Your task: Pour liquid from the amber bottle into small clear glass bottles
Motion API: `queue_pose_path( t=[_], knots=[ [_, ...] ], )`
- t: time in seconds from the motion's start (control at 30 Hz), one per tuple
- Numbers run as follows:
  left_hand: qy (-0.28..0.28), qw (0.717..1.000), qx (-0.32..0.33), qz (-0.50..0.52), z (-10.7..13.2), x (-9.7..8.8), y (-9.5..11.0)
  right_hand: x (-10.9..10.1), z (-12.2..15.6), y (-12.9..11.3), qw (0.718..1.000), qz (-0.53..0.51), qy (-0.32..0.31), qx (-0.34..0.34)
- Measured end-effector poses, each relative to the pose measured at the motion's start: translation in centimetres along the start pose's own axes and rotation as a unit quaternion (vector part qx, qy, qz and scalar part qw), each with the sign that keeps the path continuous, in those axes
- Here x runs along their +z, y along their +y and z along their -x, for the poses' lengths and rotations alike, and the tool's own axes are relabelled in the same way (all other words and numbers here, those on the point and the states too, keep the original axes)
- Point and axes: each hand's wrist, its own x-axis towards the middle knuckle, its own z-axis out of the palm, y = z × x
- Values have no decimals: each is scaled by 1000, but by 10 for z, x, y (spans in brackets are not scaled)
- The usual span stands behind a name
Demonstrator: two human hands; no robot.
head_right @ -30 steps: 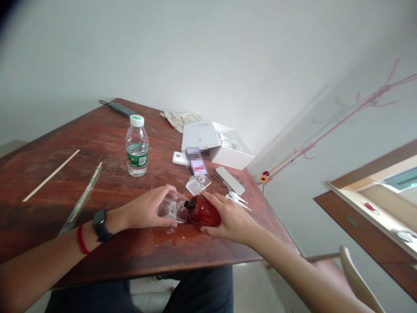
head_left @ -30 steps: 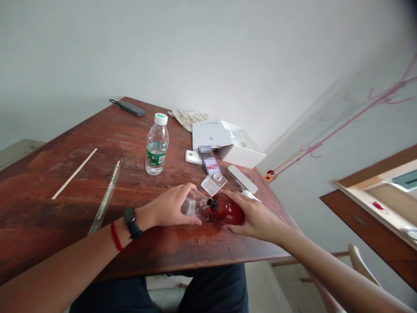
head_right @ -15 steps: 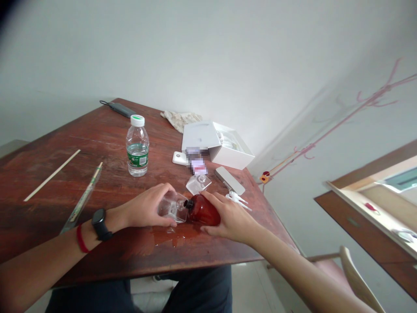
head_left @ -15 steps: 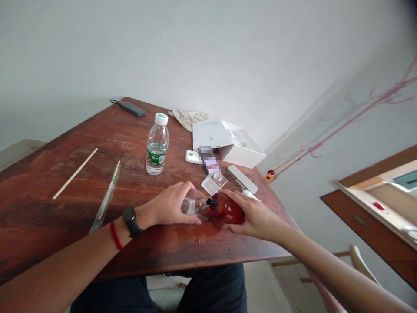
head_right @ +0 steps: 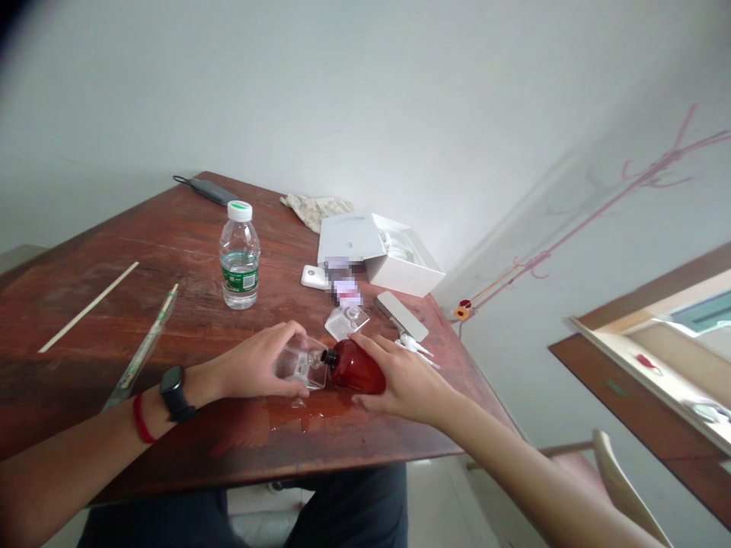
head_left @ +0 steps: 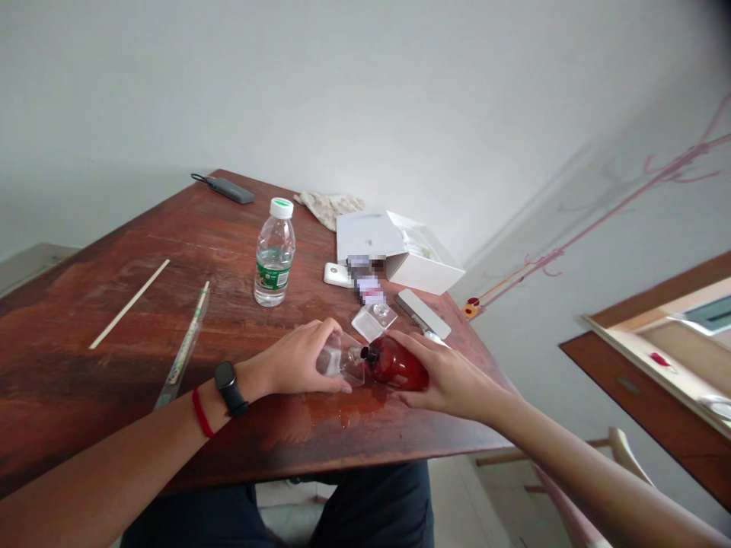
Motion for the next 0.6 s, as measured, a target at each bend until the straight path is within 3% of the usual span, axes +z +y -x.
queue_pose_path(
  t=[0.6],
  knots=[
    [-24,1000,-6,4,-1,0,-1,-8,-2,-5,1000,19,-14,-2]
  ],
)
